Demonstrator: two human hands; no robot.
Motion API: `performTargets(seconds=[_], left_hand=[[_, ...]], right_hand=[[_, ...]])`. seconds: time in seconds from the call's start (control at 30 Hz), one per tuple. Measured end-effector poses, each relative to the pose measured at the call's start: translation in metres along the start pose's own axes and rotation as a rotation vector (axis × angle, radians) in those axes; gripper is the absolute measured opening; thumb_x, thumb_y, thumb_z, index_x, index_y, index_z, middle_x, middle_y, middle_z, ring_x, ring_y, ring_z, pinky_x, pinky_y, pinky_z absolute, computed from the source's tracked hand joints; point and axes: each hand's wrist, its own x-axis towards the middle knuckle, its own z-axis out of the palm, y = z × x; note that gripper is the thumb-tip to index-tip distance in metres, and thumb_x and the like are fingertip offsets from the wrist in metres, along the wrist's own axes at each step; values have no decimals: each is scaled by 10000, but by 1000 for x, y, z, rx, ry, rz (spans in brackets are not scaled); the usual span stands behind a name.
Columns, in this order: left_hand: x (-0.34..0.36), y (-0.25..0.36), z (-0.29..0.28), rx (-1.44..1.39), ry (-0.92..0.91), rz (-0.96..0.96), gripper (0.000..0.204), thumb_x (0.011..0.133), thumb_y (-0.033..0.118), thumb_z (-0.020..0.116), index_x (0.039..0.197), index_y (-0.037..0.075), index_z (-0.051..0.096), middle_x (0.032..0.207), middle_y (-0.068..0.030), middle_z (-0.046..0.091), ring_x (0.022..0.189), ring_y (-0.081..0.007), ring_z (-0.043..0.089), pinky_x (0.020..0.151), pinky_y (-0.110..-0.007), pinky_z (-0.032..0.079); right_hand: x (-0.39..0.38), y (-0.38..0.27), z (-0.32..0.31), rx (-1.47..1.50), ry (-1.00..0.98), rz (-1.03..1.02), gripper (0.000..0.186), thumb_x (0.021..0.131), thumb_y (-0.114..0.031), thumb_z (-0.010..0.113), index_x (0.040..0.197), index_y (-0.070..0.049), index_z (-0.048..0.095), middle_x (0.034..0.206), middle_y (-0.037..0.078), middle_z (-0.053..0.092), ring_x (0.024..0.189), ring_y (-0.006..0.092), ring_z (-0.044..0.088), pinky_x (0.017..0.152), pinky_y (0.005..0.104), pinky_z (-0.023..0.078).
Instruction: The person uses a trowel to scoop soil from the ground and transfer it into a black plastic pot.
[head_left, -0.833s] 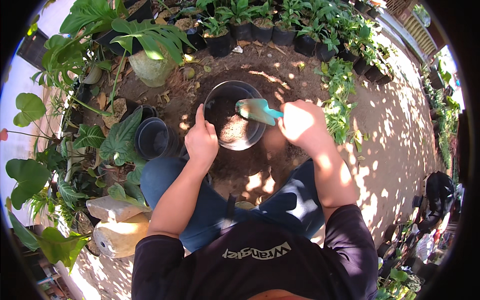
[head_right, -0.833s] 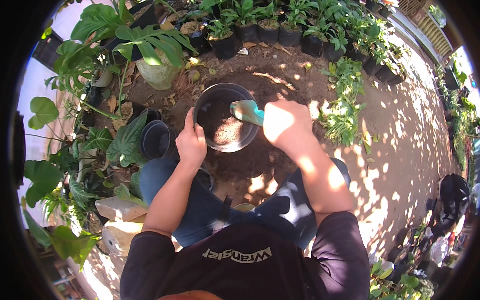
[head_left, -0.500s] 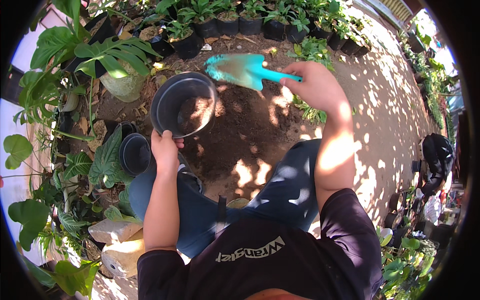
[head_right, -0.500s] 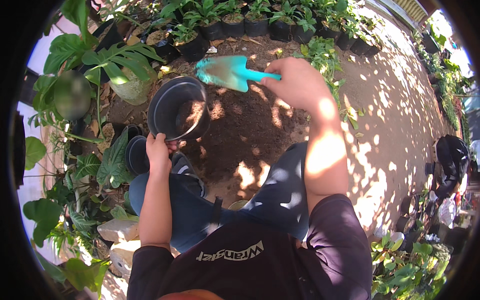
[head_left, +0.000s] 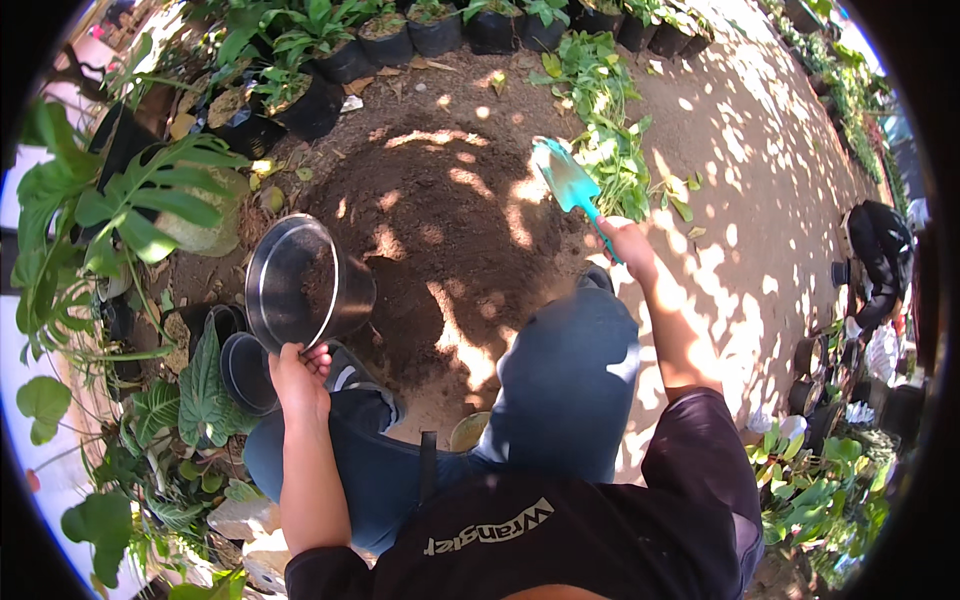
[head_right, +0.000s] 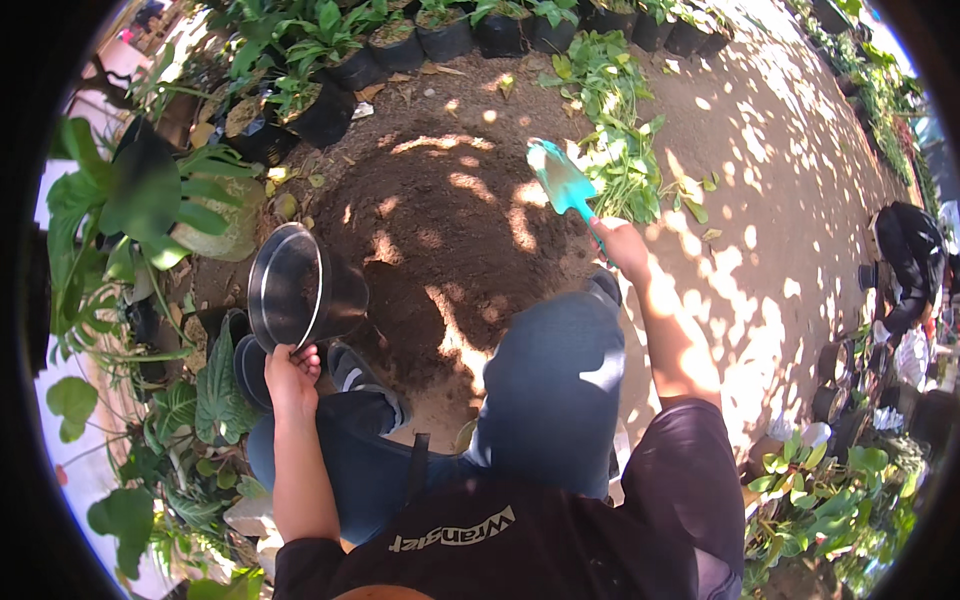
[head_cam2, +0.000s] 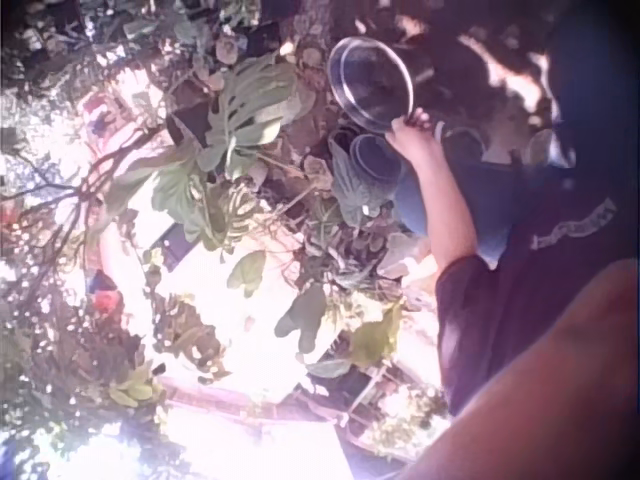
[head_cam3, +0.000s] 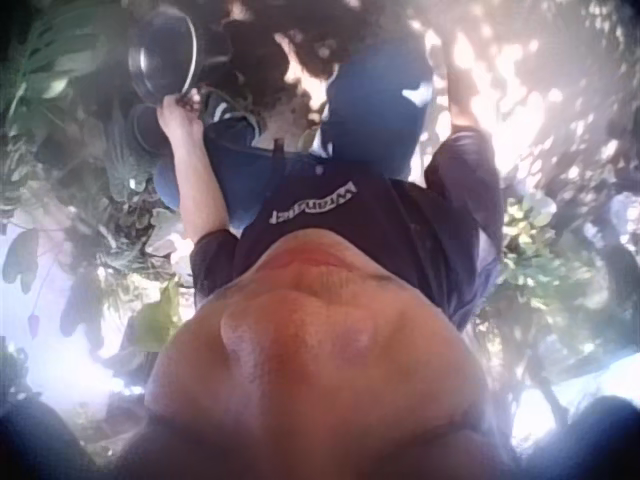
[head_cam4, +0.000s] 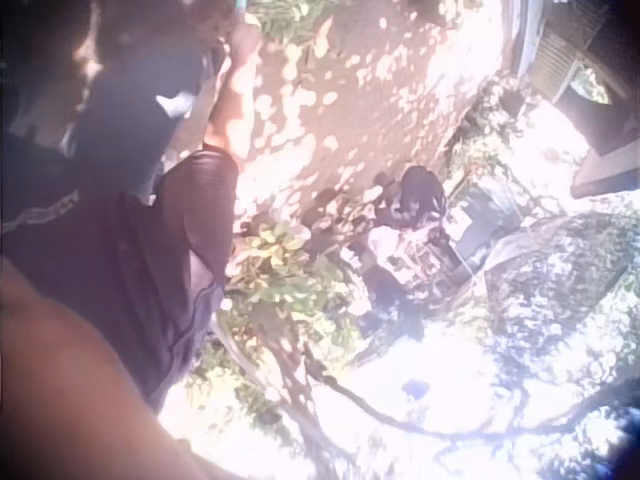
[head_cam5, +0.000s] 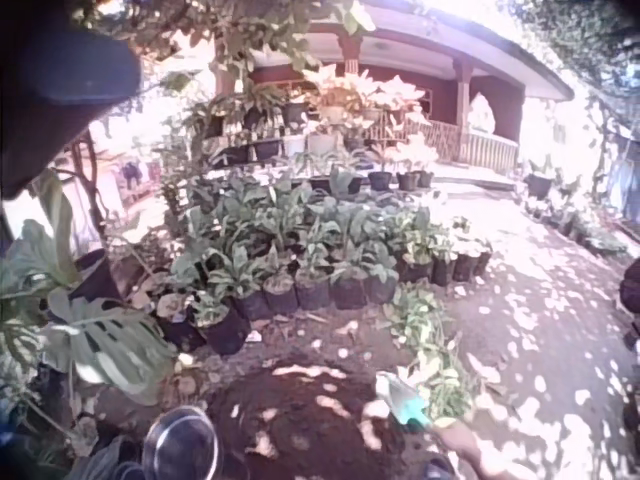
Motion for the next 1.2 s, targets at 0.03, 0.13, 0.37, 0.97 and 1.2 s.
performTargets(seconds=[0.03,0.13,0.37,0.97,1.2], left_hand=[[1,-1,4,7,1,22,135,800,95,438,913,22,438,687,-118,569,535,-165,526,484,-259,418],[7,-6,16,11,14,94,156,789,95,444,929,26,442,682,-118,563,529,-169,520,484,-261,418],[25,-10,32,150,44,132,139,786,145,468,880,42,470,706,-106,565,602,-174,542,546,-267,422],[24,-14,57,202,29,118,122,810,107,444,883,12,467,708,-131,587,528,-172,515,517,-262,416],[23,-14,51,166,77,101,89,770,78,473,842,33,448,694,-115,570,563,-175,534,515,-267,423]], right_hand=[[8,28,3,-5,63,0,343,865,-335,546,724,-24,567,583,33,538,386,109,445,342,279,327],[23,92,11,-287,214,34,349,856,-299,529,689,6,557,573,113,556,508,224,558,458,347,421],[42,177,28,-417,469,-52,228,862,-190,513,942,24,505,760,261,568,738,423,564,643,438,428],[21,150,60,-743,300,-123,300,891,-320,445,960,-34,505,909,172,588,748,374,596,640,462,480],[23,162,65,-634,405,23,301,897,-306,430,939,-16,497,850,210,595,745,393,590,657,486,466]])
